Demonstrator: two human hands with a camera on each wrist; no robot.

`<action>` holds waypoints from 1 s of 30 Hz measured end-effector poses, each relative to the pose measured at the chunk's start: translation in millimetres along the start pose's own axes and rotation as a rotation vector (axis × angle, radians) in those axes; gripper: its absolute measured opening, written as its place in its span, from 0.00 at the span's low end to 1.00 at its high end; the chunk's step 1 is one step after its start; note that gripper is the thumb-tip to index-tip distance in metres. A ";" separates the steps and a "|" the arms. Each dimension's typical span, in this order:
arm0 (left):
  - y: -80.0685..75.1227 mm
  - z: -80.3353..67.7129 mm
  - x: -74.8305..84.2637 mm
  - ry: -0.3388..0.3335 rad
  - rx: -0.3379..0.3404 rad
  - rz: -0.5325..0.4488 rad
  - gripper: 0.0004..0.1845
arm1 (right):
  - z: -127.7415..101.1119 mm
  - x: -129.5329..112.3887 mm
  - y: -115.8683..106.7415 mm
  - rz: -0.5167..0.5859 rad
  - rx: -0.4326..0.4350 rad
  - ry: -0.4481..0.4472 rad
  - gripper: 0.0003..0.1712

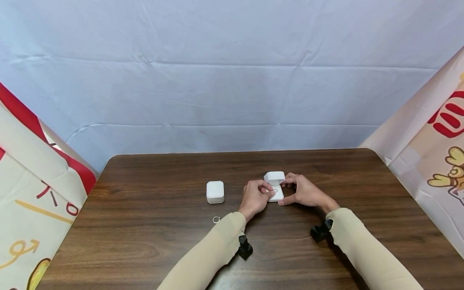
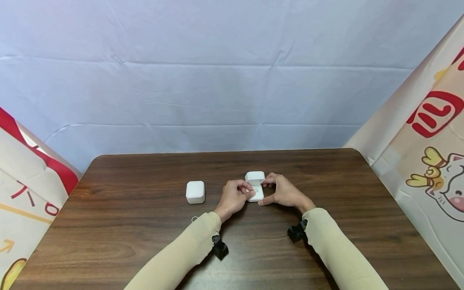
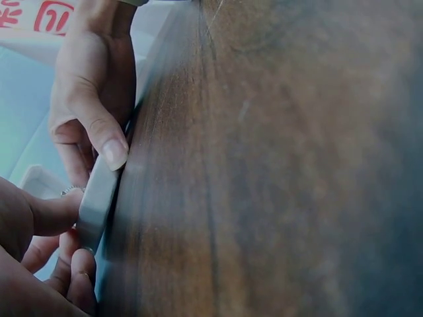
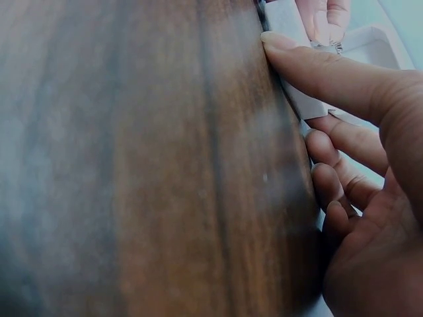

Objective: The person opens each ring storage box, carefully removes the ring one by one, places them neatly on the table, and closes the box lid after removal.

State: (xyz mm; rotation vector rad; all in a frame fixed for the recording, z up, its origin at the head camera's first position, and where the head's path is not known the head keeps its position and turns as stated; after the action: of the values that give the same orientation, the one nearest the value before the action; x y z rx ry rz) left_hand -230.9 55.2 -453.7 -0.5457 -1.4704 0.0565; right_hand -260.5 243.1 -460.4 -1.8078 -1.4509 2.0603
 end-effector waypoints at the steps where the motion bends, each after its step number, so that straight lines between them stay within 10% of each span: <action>1: 0.0 -0.2 0.1 0.004 0.001 0.001 0.05 | 0.0 0.3 0.1 0.002 0.000 0.000 0.25; 30: -0.4 -0.5 2.9 0.067 0.026 0.073 0.07 | 0.1 -0.6 0.5 0.003 0.005 0.001 0.26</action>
State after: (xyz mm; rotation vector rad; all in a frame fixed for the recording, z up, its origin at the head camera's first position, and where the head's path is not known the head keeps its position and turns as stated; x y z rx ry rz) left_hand -230.1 55.8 -450.9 -0.5750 -1.3823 0.1138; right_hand -260.2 242.4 -460.3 -1.8102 -1.4416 2.0621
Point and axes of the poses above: each hand's wrist, its own z-axis towards the middle knuckle, its own y-axis out of the palm, x = y × z, the point moved 4 cm from there along z, towards the middle knuckle, and after that the axes turned 11 degrees about -x, right-handed, at the moved point
